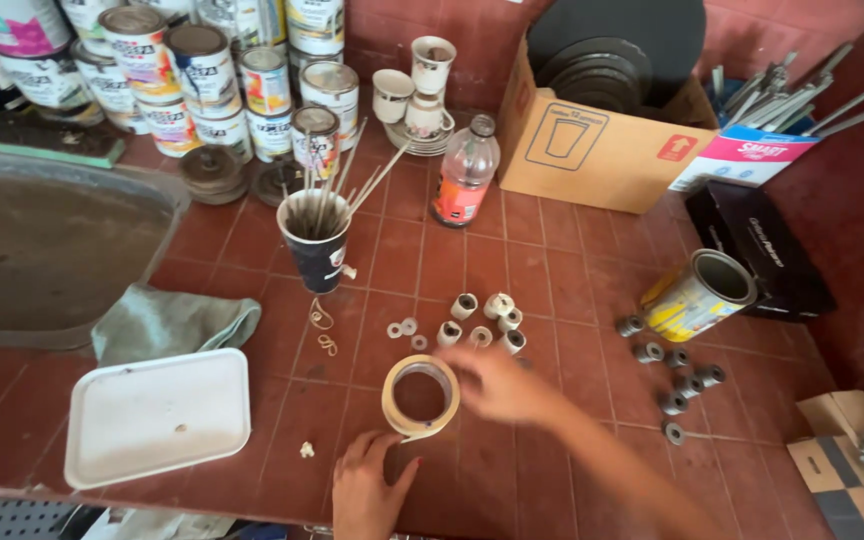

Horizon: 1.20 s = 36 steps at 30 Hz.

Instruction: Wrapping small cylindrical components with white adhesive tape on a workshop table

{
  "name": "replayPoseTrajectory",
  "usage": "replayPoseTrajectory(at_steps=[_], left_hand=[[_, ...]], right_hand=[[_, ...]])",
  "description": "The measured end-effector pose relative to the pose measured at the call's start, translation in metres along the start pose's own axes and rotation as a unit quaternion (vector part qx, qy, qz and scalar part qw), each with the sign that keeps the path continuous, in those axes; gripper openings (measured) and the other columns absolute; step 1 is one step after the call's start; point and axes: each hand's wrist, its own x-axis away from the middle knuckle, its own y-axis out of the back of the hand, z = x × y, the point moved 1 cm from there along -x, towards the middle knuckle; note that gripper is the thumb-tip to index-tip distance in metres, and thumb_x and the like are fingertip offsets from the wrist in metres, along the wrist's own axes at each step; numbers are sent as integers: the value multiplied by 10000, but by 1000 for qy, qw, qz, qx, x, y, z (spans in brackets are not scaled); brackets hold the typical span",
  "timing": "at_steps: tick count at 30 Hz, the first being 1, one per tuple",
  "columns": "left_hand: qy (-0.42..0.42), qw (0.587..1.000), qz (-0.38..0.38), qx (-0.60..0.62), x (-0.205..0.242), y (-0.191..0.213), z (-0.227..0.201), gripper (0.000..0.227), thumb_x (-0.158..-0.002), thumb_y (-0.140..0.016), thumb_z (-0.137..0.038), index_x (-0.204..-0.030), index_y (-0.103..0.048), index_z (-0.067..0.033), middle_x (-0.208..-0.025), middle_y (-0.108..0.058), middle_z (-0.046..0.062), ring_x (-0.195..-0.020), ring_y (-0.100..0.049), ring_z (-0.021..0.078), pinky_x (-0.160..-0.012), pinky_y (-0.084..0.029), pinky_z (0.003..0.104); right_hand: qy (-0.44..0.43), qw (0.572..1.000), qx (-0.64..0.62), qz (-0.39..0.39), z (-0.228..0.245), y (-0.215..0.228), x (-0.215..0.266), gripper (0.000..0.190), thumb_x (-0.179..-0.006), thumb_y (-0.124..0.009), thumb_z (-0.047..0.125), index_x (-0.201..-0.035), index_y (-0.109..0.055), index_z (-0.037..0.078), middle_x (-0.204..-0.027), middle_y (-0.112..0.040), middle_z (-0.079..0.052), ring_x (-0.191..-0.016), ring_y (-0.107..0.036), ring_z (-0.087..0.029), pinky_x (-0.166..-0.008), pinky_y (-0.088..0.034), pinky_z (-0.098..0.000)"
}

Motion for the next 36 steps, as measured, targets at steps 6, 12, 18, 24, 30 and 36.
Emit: replayPoseTrajectory(at_steps=[6,12,18,24,30,36], left_hand=[[-68,994,-32,-75,-5,-28,9,434,-711,-841,-448,-1089,-713,-277,-1111,-671,-24,-1084,-626,244,-907,-501,458],[-129,986,-61,-83,-14,-23,3,224,-816,-753,-404,-968,-741,-240,-1053,-694,7,-1045,-643,254,-883,-502,441],[-311,946,-56,-77,-32,53,-58,180,-992,-568,-266,-999,-711,-156,-1027,-739,-1,-1018,-636,263,-872,-431,434],[-381,912,-117,-99,-44,114,-118,98,-975,-594,-154,-968,-688,-126,-992,-726,-11,-1050,-615,234,-1068,-391,454],[-389,905,-131,-114,-37,133,-149,93,-966,-634,-209,-994,-693,-144,-1170,-696,-34,-1155,-579,240,-1142,-342,514],[-363,927,-59,-69,-28,135,-152,97,-973,-599,-190,-936,-679,-149,-1136,-707,-38,-1164,-603,234,-1157,-360,506]], right_hand=[[63,975,191,88,-5,-57,37,684,-766,-583,35,-1420,-463,-125,-1463,-494,-312,-1437,-391,-445,-1205,-329,-516],[107,961,245,64,-47,-97,47,727,-751,-598,-103,-1453,-423,-174,-1074,-664,-320,-1148,-562,-448,-1083,-457,-494],[-54,975,192,100,23,-31,52,731,-931,-676,288,-1538,-329,78,-990,-699,-282,-666,-691,-480,-615,-555,-572],[-296,940,94,143,79,35,63,843,-892,-676,405,-1589,-203,368,-1208,-717,-83,-918,-723,-389,-823,-547,-451],[-231,946,191,121,61,52,99,541,-951,-626,499,-1459,-527,343,-953,-753,-104,-893,-685,-368,-942,-484,-444],[-110,966,213,94,59,69,122,397,-958,-643,342,-1324,-580,200,-1339,-712,7,-688,-694,-430,-682,-524,-524]])
